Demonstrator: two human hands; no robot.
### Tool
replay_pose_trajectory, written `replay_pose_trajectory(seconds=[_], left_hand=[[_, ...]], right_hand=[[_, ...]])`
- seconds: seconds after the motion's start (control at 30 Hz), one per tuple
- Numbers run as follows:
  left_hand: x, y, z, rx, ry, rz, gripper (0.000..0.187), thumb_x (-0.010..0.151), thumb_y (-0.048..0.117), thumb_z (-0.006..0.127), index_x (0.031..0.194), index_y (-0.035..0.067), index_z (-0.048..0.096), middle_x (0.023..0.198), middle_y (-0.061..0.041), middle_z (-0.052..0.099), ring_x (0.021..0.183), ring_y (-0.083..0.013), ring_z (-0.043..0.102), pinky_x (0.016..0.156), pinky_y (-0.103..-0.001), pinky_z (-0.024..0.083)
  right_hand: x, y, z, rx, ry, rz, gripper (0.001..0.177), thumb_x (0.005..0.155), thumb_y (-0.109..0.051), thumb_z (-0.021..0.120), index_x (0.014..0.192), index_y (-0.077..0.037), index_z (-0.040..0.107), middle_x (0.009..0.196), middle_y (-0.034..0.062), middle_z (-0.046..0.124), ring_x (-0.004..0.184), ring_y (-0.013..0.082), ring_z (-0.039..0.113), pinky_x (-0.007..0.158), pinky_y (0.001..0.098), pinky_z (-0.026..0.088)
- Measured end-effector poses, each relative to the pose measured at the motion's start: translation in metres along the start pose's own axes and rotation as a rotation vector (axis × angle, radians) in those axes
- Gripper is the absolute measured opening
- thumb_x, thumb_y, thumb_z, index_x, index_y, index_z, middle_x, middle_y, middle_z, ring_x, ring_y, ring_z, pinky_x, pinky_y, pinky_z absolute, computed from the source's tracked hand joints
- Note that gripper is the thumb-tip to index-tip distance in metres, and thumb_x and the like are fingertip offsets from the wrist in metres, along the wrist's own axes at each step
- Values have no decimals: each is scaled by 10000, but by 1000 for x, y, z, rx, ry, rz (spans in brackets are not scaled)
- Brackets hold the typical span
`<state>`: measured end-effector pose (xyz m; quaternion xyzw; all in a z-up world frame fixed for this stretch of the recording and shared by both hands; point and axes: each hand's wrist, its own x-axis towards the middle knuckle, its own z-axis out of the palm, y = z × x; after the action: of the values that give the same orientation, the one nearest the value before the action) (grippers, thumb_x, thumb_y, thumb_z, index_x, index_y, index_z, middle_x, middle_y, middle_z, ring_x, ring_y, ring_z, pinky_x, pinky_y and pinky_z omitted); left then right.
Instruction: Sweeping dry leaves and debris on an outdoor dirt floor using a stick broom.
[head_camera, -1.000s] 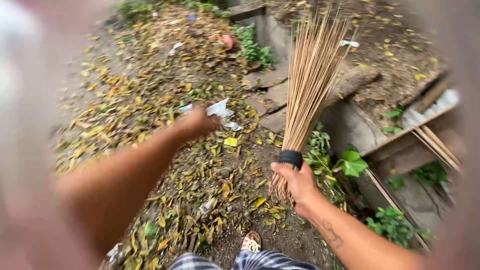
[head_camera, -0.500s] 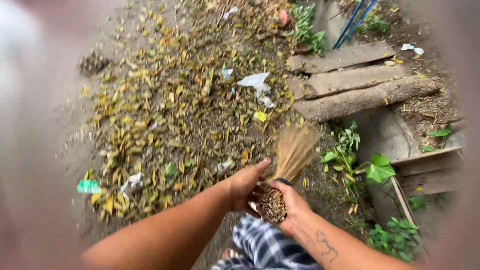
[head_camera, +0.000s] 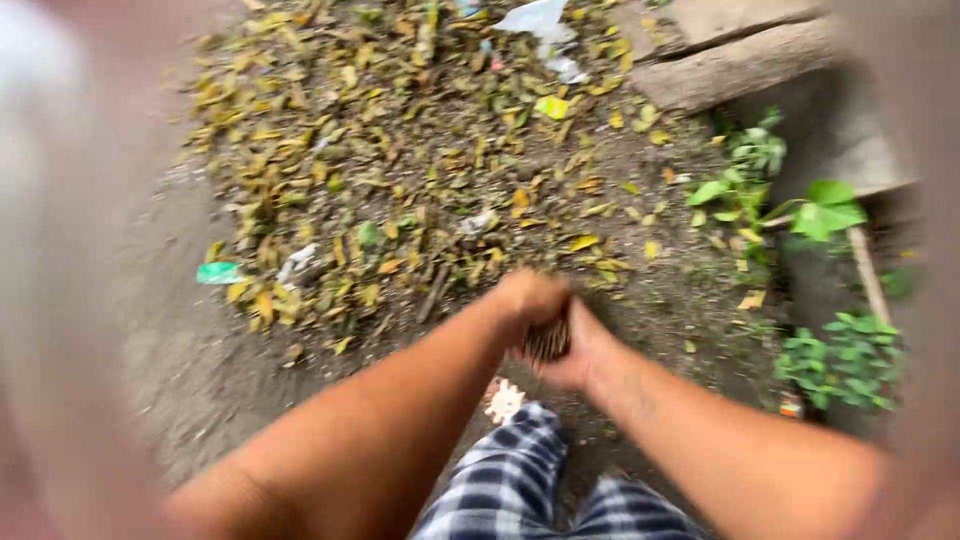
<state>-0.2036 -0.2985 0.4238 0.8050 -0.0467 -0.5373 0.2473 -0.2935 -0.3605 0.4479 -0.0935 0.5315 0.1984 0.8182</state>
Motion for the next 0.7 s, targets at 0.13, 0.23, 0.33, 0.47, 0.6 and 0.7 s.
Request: replay_pose_trajectory(seconds=[0.13,0.23,0.33,0.47,0.6,0.7], left_hand=[[-55,37,-55,-132,357,91,581,823,470,678,1073,-52,733,1073,-257,745,966,-343,769,854,-417,611],[-78,60,-39,-134,570,148,713,776,512,781,1146,-79,631,1050,-288,695,960,-408,720,827,-457,579],[-66,61,-11,-306,554,224,789,724,468,838,1250,13,465,1024,-235,670,935,-397,714,822,-493,587],[-32,59,12,-627,-112,159,597,782,444,780,1180,70,540,967,-165,707,848,-331,717,832,-499,595],[-45,86,34,-352,-584,-166,469,818,537,655,1059,137,699,890,-84,728,700,-268,664,698,-489,531],[-31,99,36,-207,-447,-276,453,808,534,630,1040,150,691,873,-76,723,663,-259,658,655,-480,528]], right_hand=[[19,-41,34,-140,-369,-60,457,999,-473,546,1187,-68,643,1105,125,726,975,259,728,885,418,629],[-37,-49,38,-189,-524,-149,434,984,-426,541,1216,-70,632,1158,116,726,1016,254,731,927,420,621],[-42,-44,9,-136,-470,-251,443,991,-427,531,1247,-82,636,1182,111,715,1032,255,711,931,434,609],[-33,-34,-29,-55,-275,-336,437,995,-420,493,1251,-101,646,1174,127,708,1023,289,699,915,489,603],[-61,-21,-40,116,39,-285,428,1006,-427,419,1253,-150,633,1173,121,706,1021,291,687,900,520,568],[-35,-48,-42,120,51,-190,468,1001,-466,389,1236,-151,643,1152,118,714,1007,292,690,887,520,566]])
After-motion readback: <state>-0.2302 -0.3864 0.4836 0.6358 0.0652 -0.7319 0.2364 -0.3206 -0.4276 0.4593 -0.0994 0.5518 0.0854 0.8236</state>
